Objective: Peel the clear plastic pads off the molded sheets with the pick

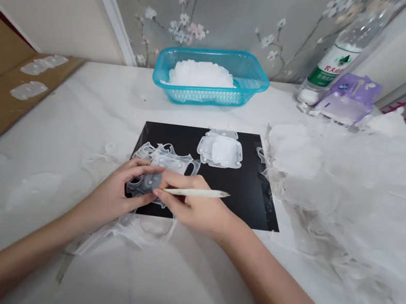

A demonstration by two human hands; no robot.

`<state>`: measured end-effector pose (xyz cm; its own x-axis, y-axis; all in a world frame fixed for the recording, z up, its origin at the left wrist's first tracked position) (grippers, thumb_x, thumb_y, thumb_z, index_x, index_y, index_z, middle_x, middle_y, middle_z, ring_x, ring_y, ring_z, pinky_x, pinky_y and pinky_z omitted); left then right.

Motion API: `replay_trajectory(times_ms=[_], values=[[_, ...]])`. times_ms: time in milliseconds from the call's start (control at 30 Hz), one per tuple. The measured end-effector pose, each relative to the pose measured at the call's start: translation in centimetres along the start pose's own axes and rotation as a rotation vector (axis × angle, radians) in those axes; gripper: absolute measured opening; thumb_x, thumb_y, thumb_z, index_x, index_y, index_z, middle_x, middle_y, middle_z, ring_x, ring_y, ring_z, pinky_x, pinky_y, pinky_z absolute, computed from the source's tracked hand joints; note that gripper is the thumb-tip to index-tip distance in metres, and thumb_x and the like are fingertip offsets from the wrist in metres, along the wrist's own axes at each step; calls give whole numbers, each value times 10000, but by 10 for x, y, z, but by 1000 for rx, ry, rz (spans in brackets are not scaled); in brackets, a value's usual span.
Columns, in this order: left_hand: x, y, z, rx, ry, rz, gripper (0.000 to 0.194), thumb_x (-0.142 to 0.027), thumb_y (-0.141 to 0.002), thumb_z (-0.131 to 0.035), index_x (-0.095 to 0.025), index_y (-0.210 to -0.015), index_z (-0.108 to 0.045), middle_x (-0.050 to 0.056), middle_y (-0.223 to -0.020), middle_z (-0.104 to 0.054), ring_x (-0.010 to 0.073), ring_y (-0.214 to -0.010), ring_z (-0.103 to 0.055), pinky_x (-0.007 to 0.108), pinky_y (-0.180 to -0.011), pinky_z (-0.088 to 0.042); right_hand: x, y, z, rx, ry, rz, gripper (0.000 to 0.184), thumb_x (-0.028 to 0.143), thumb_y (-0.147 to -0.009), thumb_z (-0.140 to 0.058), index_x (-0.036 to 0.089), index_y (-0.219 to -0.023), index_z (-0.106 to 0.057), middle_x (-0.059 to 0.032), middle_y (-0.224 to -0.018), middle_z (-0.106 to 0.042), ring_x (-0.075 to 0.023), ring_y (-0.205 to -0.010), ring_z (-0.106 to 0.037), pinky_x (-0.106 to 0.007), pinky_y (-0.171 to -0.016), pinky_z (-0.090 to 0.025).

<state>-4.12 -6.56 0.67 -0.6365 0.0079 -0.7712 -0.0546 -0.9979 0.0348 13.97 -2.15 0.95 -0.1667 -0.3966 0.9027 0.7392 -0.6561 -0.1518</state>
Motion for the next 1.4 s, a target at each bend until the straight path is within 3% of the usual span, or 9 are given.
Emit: replay_trajectory(times_ms=[233, 500, 700, 833, 1033, 1100, 1200, 1300, 1400], values=[[-1, 0, 0, -6, 11, -9, 376, -272, -732, -652, -229, -1105, -631, 54, -1111, -549, 231, -1109, -516, 369, -967, -411, -1, 1, -6, 62, 24, -16, 226, 305, -932, -447, 170, -762, -509, 40, -657, -464, -55, -563, -381, -176, -538, -315], [-3, 0, -1, 1, 18, 50, 406, -179, -704, -658, -246, -1103, -619, 37, -1101, -548, 227, -1102, -516, 395, -984, -397, 12, 4, 30, 255, 172, -52, 219, 254, -927, -439, 179, -725, -478, 50, -615, -401, -66, -546, -341, -190, -507, -274], [0, 4, -2, -72, -1, -40, 393, -186, -737, -636, -246, -1124, -605, 35, -1110, -536, 207, -1102, -512, 354, -971, -404, 16, 4, 39, 84, 146, -54, 139, 293, -892, -504, 177, -830, -551, 24, -652, -554, -86, -576, -483, -191, -535, -357], [0, 7, -3, -171, 96, -45, 358, -227, -791, -603, -241, -1148, -585, 27, -1161, -565, 177, -1105, -524, 297, -970, -413, 16, 11, 68, -65, 511, -100, 128, 239, -867, -491, 198, -892, -609, -18, -774, -624, -138, -667, -550, -251, -619, -402], [-2, 6, -2, -231, 318, 77, 414, -325, -802, -629, -249, -1205, -571, 37, -1220, -597, 191, -1124, -539, 286, -941, -441, -2, 23, 103, -12, 873, -405, 276, 65, -787, -432, 202, -847, -664, -59, -891, -645, -188, -740, -571, -317, -660, -406], [-5, 6, -2, -259, 409, 130, 415, -353, -801, -636, -247, -1198, -573, 42, -1163, -631, 190, -1081, -571, 279, -901, -464, -1, 20, 95, -150, 905, -350, 285, 69, -795, -440, 189, -935, -657, -83, -993, -619, -158, -678, -544, -316, -639, -397], [-11, 7, -1, -298, 517, 203, 430, -366, -759, -687, -228, -1149, -571, 31, -986, -684, 165, -908, -636, 243, -778, -504, 11, 11, 59, -362, 748, -48, 180, 190, -845, -497, 166, -986, -606, -82, -955, -598, -116, -610, -499, -286, -616, -403], [-13, 8, -3, -275, 646, 259, 379, -369, -732, -716, -205, -1047, -584, 8, -864, -696, 126, -751, -642, 198, -662, -501, 23, 3, 15, -294, 501, 70, 184, 338, -859, -549, 180, -949, -580, -43, -901, -612, -104, -617, -523, -234, -551, -400], [-13, 9, -6, -185, 789, 289, 334, -336, -726, -732, -224, -1007, -591, -32, -786, -690, 81, -687, -623, 151, -632, -484, 23, 0, -8, -194, 441, 42, 172, 288, -877, -541, 179, -1007, -570, -42, -1001, -627, -98, -661, -553, -217, -548, -411]])
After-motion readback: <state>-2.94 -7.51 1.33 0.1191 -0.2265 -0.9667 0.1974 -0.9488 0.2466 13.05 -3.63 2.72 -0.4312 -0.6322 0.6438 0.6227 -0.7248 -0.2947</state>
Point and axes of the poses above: each hand's wrist, its own y-axis away from the middle knuckle, its own z-axis out of the back of the hand, x = y × z, the point moved 1 cm from there along -y, towards the middle knuckle
